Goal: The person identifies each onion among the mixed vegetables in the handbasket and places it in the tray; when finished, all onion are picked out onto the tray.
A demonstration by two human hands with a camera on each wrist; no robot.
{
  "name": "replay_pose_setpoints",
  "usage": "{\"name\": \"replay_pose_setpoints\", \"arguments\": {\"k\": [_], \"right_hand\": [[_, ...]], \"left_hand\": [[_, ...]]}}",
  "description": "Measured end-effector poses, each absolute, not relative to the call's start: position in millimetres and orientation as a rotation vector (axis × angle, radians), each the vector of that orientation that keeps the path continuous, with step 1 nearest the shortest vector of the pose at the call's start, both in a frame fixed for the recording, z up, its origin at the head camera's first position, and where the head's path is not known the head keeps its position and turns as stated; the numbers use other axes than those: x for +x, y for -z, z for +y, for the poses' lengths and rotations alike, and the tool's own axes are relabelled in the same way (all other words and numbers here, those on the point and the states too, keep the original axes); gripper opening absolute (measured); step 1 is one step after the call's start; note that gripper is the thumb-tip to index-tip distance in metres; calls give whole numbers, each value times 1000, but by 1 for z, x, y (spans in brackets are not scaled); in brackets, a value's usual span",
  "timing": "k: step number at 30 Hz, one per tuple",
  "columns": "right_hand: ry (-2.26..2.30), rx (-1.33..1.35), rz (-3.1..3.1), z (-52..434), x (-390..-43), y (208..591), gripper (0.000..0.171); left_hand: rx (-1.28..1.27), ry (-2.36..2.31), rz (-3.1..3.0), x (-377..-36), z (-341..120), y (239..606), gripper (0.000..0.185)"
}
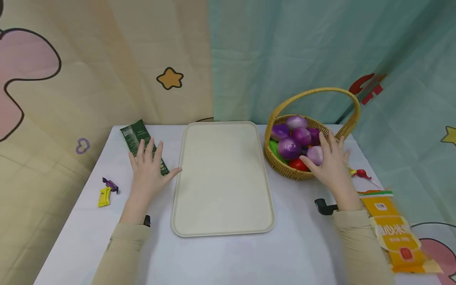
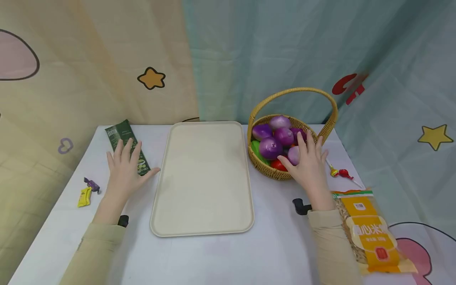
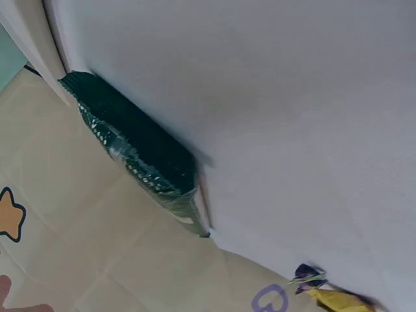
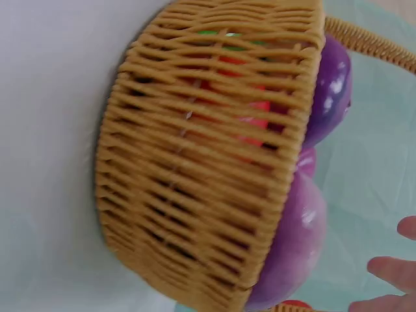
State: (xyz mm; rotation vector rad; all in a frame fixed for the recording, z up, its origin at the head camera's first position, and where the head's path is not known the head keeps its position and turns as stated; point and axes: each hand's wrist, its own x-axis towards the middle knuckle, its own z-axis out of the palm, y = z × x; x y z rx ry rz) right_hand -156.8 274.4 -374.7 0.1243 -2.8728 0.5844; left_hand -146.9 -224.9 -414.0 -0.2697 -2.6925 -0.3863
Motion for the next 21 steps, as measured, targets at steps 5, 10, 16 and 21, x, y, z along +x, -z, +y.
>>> {"name": "replay_pose_setpoints", "arguments": {"k": [5,10,16,21], "right_hand": [[-653,26,-2921,284,-156,382,97],[-737,-101,-2968,287,-157,394,98],[-843,-170,-2951,284,-163,404,99],[-900,-283,-2917,282,-167,412,92]], "left_hand": [[-264,529,-2732,-128,-224,427,80],[-282,729,-2912,-108,-214,433,64],[-168,927,-3114,-98,-207,436,58],[12,1203,-3200,-101,-206,440,58]]}}
